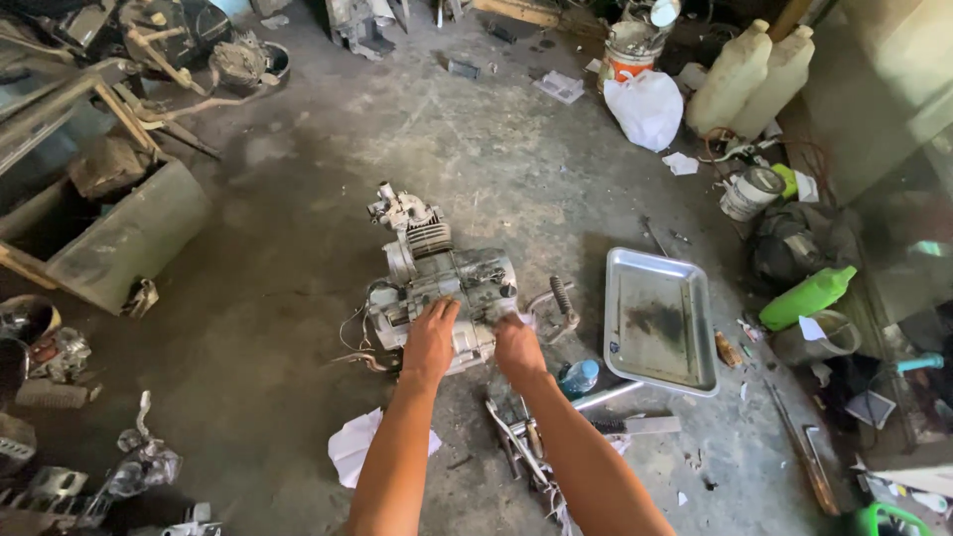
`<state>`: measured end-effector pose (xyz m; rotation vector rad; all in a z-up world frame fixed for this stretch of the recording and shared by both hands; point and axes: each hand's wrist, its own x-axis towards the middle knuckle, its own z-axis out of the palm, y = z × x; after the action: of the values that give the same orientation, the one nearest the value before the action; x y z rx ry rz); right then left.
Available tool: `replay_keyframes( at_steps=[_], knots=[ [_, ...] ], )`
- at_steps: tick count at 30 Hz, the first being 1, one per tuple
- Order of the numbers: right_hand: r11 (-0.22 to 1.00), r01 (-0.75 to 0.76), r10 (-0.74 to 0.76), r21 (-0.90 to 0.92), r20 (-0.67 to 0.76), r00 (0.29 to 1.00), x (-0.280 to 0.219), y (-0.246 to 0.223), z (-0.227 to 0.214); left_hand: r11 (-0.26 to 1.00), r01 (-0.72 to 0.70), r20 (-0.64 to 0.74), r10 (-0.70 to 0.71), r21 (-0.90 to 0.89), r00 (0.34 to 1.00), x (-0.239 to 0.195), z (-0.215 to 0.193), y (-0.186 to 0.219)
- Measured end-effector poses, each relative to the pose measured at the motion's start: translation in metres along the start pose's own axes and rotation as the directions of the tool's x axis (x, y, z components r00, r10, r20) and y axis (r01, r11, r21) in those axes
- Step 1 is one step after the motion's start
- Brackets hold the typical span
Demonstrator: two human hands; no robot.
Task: The person uses a wrench to tighten bolts on a small engine placed on the floor. They then use a cloth to wipe the engine's surface and handle a metal rod attached to the engine.
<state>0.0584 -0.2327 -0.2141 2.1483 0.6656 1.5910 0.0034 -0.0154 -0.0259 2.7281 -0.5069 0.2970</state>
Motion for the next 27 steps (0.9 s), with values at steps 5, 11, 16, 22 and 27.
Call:
replay_keyframes(
  at_steps=[5, 11, 16, 22, 27],
  knots=[
    [0.483, -0.781, 0.262, 0.396, 0.786, 0.56, 0.104, 0.048, -0.093, 0.999, 0.05, 0.043, -0.05, 0.012, 0.998, 0.001, -0.007, 0.009],
    [0.65, -0.384, -0.012, 0.655, 0.514, 0.857, 0.109, 0.051, -0.071, 0.993, 0.113, -0.008, -0.113, 0.024, 0.994, 0.001, 0.007, 0.014],
    [0.662, -0.223, -0.11, 0.716, 0.387, 0.916, 0.111, 0.069, -0.063, 0.98, 0.191, 0.03, -0.192, 0.05, 0.981, 0.003, 0.0, 0.024],
    [0.67, -0.208, -0.065, 0.712, 0.336, 0.94, 0.119, 0.073, -0.057, 0.954, 0.294, 0.232, -0.3, 0.061, 0.925, 0.006, 0.001, 0.025],
    [0.495, -0.573, -0.003, 0.653, 0.661, 0.75, 0.119, 0.073, -0.051, 0.932, 0.36, 0.302, -0.357, 0.047, 0.884, 0.017, 0.001, 0.038]
  ],
)
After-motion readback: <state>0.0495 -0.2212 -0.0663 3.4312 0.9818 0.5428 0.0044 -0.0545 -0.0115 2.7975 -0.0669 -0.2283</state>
